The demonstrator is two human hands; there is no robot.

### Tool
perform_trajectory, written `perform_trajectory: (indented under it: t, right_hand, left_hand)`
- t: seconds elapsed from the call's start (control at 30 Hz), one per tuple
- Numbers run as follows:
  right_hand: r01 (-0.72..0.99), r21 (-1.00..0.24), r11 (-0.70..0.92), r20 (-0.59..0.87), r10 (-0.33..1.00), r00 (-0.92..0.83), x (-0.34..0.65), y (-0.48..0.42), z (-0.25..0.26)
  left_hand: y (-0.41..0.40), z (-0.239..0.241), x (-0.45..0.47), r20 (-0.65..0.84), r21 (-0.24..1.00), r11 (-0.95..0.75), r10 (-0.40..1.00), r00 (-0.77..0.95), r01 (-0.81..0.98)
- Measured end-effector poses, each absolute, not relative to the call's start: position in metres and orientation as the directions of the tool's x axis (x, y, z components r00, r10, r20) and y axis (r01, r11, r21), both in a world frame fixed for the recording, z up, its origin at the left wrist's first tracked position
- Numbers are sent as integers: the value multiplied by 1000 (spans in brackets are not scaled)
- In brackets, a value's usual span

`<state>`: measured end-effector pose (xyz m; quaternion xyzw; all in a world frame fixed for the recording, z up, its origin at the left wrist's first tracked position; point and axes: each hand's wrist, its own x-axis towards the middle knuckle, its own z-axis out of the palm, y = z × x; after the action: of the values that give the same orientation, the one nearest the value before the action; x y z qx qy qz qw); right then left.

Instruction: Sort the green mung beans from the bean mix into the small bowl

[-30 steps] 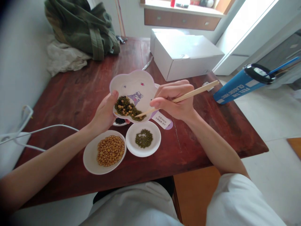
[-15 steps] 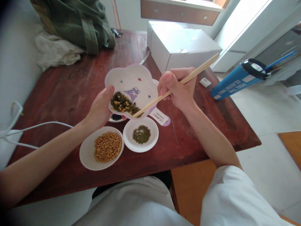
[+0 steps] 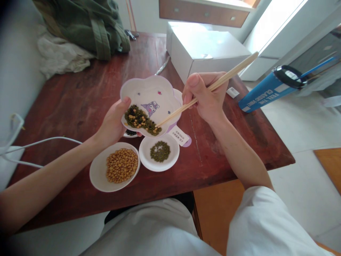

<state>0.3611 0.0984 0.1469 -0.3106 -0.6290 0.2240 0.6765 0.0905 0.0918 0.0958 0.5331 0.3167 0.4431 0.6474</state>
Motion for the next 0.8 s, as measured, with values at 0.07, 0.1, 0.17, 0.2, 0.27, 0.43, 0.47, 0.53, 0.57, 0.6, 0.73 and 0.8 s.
perform_trajectory:
  t: [0.07, 0.1, 0.17, 0.2, 0.27, 0.43, 0.47, 0.53, 0.57, 0.6, 0.73, 0.8]
  right_hand:
    - [102, -708, 699, 706, 703, 86, 365, 99, 148]
    - [89, -704, 705, 710, 700, 74, 368, 100, 147]
    - [48, -688, 724, 725, 688, 23, 374, 104, 145]
    - [35, -680, 732, 733, 680, 1, 376, 106, 143]
    - [26, -662, 749, 747, 662, -60, 379, 109, 141]
    - [-1, -604, 797, 786, 596, -164, 374, 104, 145]
    - [1, -598, 801, 791, 591, -161, 373, 102, 147]
    - [18, -592, 806, 795, 588, -148, 373, 98, 152]
    - [35, -594, 804, 793, 592, -144, 374, 97, 154]
    - [55, -596, 801, 789, 597, -147, 375, 96, 155]
    - [75, -597, 799, 779, 599, -187, 377, 94, 160]
    - [34, -597, 801, 779, 590, -213, 375, 93, 160]
  left_hand:
    - [91, 96, 91, 65, 968, 41, 912, 406, -247]
    - [91, 96, 91, 69, 967, 37, 913, 403, -250]
    - [91, 96, 90, 73, 969, 31, 912, 403, -245]
    - [91, 96, 90, 72, 971, 29, 911, 407, -236]
    - [91, 97, 89, 61, 978, 32, 904, 424, -208]
    - [90, 103, 88, 35, 980, 61, 886, 462, -191]
    - [89, 104, 88, 34, 978, 66, 886, 463, -198]
    - [89, 105, 88, 31, 977, 71, 887, 461, -203]
    - [88, 106, 88, 29, 977, 72, 886, 462, -200]
    - [88, 106, 88, 25, 978, 74, 886, 463, -194]
    - [88, 106, 88, 3, 978, 91, 894, 448, -188]
    - [88, 106, 88, -9, 976, 102, 900, 436, -191]
